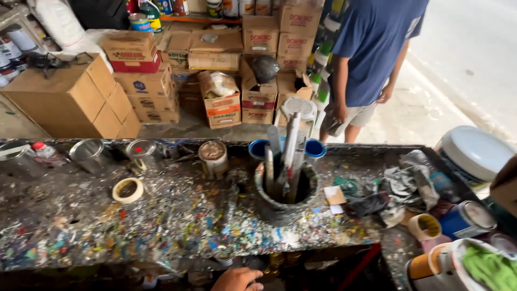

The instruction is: Clean metal tubes using a cloth and solvent at a paint shop mixing station

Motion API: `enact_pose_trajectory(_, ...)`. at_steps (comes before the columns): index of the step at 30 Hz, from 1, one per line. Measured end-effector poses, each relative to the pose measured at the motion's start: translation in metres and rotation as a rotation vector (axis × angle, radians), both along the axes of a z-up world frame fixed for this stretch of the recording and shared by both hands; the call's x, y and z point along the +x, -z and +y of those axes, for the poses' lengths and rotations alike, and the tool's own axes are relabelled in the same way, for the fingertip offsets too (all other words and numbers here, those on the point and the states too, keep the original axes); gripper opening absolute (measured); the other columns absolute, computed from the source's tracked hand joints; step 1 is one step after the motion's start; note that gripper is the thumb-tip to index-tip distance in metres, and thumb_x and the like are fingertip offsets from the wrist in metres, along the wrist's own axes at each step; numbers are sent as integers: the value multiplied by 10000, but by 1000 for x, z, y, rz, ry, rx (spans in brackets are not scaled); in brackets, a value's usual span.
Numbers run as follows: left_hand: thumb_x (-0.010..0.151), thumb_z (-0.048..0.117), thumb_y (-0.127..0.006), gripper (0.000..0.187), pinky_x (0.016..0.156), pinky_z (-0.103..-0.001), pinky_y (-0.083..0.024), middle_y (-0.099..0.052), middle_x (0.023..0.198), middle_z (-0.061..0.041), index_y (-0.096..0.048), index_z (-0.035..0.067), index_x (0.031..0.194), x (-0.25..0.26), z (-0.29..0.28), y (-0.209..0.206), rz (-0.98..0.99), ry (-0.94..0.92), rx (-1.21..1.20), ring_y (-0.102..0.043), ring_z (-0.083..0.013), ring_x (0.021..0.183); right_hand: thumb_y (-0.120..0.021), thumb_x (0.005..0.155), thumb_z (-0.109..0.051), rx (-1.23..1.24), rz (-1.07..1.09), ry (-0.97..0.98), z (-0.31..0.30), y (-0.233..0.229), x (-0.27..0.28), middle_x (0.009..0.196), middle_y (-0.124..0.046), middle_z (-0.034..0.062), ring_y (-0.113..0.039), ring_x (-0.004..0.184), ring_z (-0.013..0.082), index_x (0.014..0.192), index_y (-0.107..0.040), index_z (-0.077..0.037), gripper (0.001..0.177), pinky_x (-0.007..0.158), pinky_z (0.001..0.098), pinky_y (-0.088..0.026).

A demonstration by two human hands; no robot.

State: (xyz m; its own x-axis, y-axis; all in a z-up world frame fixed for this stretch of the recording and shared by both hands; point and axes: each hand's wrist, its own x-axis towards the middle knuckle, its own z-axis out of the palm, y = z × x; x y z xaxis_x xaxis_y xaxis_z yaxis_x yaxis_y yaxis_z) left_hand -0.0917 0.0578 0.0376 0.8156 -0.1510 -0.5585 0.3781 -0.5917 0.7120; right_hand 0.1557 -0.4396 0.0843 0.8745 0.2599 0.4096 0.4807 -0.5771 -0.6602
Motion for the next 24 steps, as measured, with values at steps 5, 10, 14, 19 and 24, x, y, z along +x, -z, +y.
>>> enact_pose_trajectory(5, 977, 549, -691, 419, 1028, -315, -517, -769, 1345, 110, -760, 335, 1329, -62, 44, 35, -157, -379, 162, -708, -143, 1265, -812, 911, -257, -156, 23, 43, 145, -10, -26, 1106, -854, 2, -770, 1037, 166, 1101, -865, -172, 215, 992, 311, -542)
enact_pose_trajectory(10, 986, 525, -685, 390, 1099, -304, -563, -777, 1374, 85, -781, 342, 1316, -102, 88, 30, -147, -550, 190, -746, -126, 1269, -725, 956, -356, -571, 109, -222, 329, -42, 16, 1250, -745, 75, -653, 1186, 337, 1227, -716, -152, 340, 1012, 480, -510)
enact_pose_trajectory(14, 961, 477, -712, 369, 1041, -300, -614, -850, 1305, 59, -843, 320, 1267, -101, 101, 0, -197, -722, 157, -815, -131, 1199, -793, 933, -436, -863, 207, -283, 395, -38, 53, 1360, -722, 126, -625, 1296, 400, 1451, -618, -221, 588, 1162, 528, -461)
enact_pose_trajectory(19, 960, 435, -722, 350, 1018, -355, -610, -860, 1299, 46, -866, 271, 1234, -59, 88, -34, -296, -758, 54, -802, -164, 1239, -600, 1007, -310, -868, 383, -287, 410, -62, 54, 1069, -808, 103, -761, 956, 332, 1133, -731, -202, 211, 781, 461, -600)
enact_pose_trajectory(24, 1036, 354, -655, 421, 1019, -397, -654, -778, 1343, -96, -726, 140, 1392, 38, 79, -75, -514, -610, 68, -787, -263, 1192, -875, 876, -443, -889, 333, -378, 418, -69, 50, 1276, -776, 76, -744, 1140, 349, 1343, -593, -264, 574, 890, 521, -627)
